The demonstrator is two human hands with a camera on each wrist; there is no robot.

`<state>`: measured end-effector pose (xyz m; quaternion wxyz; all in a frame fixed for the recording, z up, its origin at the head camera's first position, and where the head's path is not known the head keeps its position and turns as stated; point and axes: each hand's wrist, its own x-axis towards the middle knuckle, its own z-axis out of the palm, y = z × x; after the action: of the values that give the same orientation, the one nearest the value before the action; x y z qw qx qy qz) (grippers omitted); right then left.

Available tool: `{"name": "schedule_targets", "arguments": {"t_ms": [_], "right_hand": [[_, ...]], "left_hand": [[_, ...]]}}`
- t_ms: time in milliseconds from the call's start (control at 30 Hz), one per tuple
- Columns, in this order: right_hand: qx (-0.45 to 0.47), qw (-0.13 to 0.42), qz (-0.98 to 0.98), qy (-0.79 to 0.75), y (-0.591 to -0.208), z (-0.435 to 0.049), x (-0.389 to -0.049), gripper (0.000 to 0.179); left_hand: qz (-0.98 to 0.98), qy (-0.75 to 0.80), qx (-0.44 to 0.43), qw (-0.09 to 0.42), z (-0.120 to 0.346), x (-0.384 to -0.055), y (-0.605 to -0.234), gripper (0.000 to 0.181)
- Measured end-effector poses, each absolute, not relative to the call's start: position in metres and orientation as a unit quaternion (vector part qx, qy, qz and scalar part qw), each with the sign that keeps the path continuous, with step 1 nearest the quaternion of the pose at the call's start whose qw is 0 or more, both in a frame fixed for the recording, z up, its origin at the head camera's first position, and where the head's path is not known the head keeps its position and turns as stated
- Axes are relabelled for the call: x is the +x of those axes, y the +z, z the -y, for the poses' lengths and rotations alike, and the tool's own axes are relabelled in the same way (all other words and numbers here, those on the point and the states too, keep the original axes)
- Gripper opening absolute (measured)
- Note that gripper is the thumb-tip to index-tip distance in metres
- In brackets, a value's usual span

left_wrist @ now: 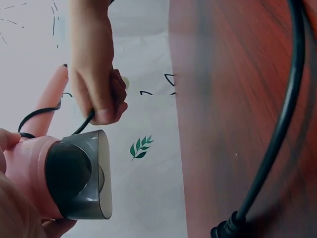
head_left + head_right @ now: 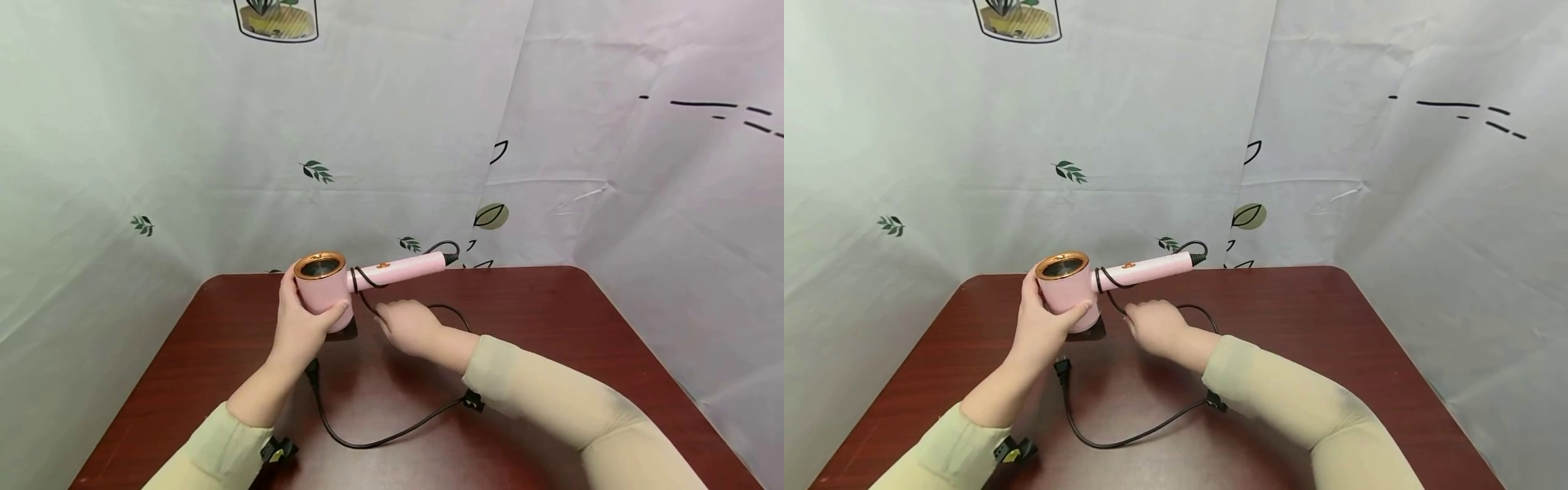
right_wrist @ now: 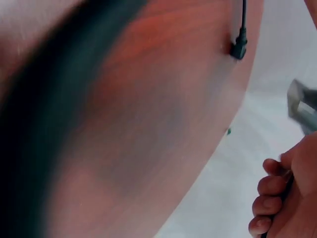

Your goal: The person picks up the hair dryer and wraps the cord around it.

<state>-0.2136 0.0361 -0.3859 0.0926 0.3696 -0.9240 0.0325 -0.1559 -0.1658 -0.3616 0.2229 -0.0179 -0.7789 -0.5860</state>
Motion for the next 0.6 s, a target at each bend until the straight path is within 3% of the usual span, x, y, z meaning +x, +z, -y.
{"name": "schedule_targets", "arguments": {"t_ms": [333, 467, 600], "right_hand": [[0.401, 0.161, 0.902, 0.005, -0.378, -0.039, -0.199, 0.016], [0.414, 0.171, 0.894, -0.011, -0.367, -0.044, -0.195, 0.001], [0.431, 0.198, 0.88, -0.02, -0.359, -0.052, -0.197, 0.009]], "left_hand": [[0.803, -0.55, 0.029, 0.226, 0.169, -0.156, -0.364, 0.103], [0.817, -0.53, 0.048, 0.224, 0.173, -0.156, -0.364, 0.104], [0.834, -0.502, 0.063, 0.22, 0.175, -0.156, -0.364, 0.104]]}}
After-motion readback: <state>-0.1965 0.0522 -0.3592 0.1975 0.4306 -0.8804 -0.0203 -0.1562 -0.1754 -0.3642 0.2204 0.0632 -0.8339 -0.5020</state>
